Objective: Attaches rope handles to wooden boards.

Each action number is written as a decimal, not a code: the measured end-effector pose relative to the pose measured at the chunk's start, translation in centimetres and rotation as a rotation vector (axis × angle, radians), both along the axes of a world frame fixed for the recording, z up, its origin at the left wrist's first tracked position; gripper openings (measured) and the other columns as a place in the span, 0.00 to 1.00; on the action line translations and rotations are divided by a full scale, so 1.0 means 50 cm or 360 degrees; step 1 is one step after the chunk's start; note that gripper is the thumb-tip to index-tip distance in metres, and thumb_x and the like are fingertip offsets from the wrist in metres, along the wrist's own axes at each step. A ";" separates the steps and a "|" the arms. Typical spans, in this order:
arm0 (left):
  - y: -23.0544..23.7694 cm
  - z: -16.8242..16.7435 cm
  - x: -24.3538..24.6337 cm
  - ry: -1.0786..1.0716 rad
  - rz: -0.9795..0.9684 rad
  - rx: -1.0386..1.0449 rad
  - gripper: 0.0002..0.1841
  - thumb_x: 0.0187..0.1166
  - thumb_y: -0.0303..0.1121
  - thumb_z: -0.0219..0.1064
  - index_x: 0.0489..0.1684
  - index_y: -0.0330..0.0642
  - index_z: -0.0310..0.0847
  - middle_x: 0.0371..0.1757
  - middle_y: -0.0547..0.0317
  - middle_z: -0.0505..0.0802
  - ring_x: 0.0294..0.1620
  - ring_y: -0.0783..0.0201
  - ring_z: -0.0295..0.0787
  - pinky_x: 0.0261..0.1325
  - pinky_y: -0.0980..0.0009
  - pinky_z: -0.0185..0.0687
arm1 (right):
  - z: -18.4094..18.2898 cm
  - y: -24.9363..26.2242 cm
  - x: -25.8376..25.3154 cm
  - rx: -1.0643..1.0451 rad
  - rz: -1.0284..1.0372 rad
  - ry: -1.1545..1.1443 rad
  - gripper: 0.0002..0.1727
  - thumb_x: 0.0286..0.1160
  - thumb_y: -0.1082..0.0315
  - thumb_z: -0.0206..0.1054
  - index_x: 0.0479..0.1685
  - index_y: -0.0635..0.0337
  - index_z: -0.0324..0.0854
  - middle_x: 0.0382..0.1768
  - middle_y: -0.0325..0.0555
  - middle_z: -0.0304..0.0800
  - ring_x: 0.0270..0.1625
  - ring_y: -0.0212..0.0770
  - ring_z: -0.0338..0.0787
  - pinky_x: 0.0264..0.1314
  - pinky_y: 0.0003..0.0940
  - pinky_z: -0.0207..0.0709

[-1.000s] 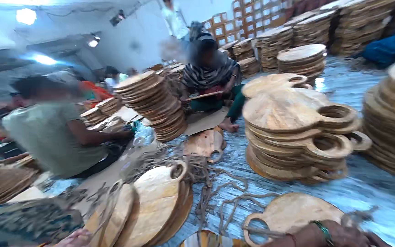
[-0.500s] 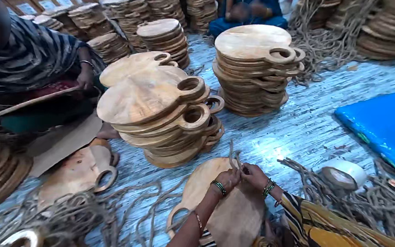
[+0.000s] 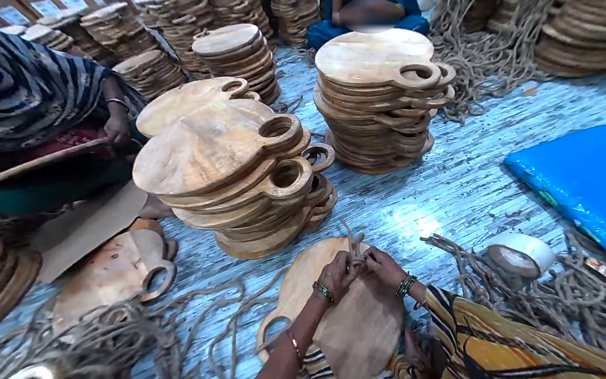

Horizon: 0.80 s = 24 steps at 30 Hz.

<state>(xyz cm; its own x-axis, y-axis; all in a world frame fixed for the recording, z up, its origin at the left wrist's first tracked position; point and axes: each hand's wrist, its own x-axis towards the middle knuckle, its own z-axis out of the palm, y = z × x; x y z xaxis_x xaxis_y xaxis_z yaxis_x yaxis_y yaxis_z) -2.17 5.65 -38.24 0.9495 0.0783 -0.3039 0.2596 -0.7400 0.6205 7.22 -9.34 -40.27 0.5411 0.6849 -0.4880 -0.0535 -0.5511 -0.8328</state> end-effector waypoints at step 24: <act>-0.046 -0.093 0.000 -0.0376 0.0493 -0.0282 0.18 0.86 0.21 0.52 0.70 0.18 0.70 0.58 0.27 0.87 0.59 0.38 0.87 0.68 0.51 0.80 | 0.027 -0.002 0.139 -0.0224 0.1242 -0.1064 0.15 0.90 0.72 0.54 0.60 0.74 0.83 0.52 0.70 0.90 0.62 0.69 0.88 0.73 0.64 0.68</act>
